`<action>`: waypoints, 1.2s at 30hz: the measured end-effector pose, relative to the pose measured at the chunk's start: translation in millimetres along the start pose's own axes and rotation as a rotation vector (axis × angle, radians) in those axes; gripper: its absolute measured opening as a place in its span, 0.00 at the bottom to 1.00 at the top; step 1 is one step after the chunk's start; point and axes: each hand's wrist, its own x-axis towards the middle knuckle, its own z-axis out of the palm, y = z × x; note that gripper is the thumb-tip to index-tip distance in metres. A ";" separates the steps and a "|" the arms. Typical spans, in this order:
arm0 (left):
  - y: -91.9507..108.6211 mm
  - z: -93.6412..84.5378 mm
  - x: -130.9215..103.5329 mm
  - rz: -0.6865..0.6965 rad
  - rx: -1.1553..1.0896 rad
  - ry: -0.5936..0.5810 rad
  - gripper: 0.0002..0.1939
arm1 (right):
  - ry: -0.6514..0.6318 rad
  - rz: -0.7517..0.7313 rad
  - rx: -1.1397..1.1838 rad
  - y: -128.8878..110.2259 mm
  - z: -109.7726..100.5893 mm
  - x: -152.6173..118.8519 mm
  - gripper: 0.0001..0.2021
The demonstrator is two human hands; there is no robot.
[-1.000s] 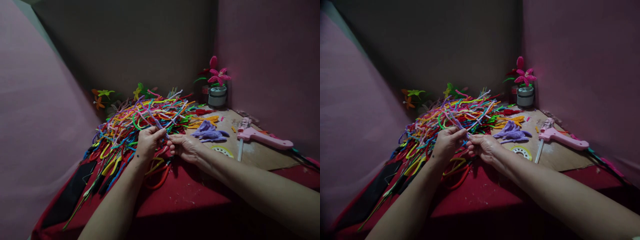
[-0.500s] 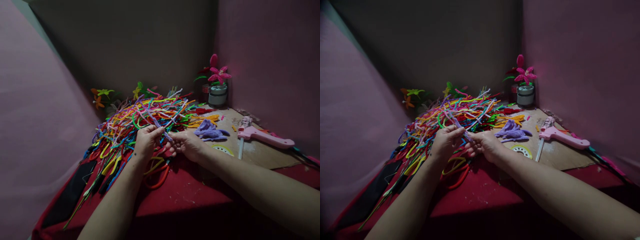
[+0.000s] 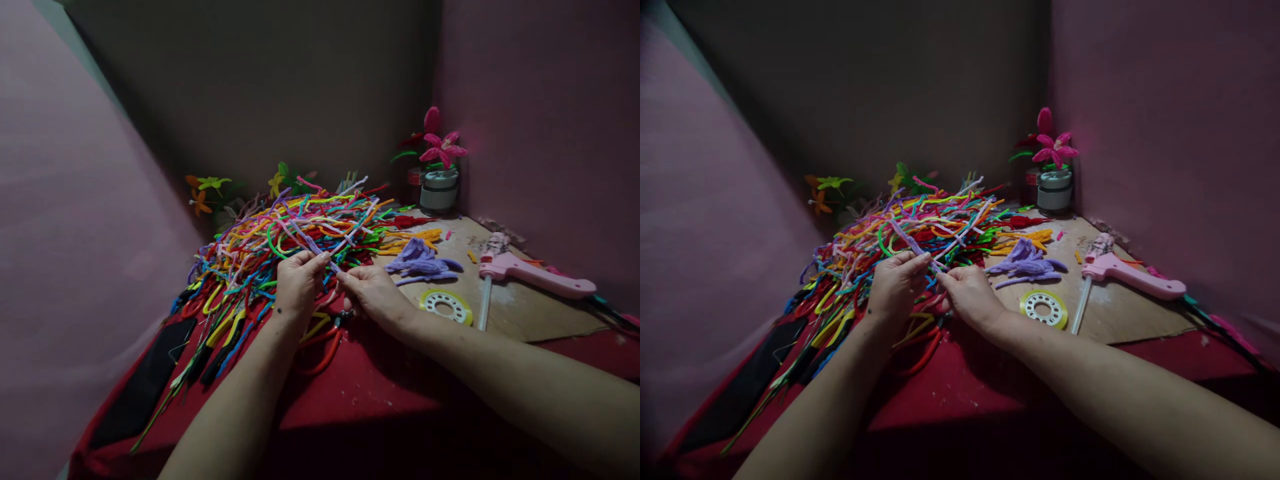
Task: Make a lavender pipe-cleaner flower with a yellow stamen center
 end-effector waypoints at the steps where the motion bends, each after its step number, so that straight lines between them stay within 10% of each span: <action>1: 1.3 -0.5 0.1 -0.020 -0.008 -0.014 0.13 | -0.015 -0.006 0.016 -0.2 -0.4 0.6 0.16; 6: 3.4 -1.0 -1.0 -0.099 0.004 -0.116 0.11 | -0.030 -0.202 0.045 -3.8 -9.8 6.1 0.13; 13: 0.6 -0.4 -2.7 -0.076 -0.011 -0.239 0.09 | -0.052 -0.091 0.073 -5.7 -15.7 9.1 0.07; 36: 0.2 4.1 -2.1 -0.027 -0.076 -0.183 0.11 | -0.081 -0.077 0.261 1.8 -11.1 11.8 0.04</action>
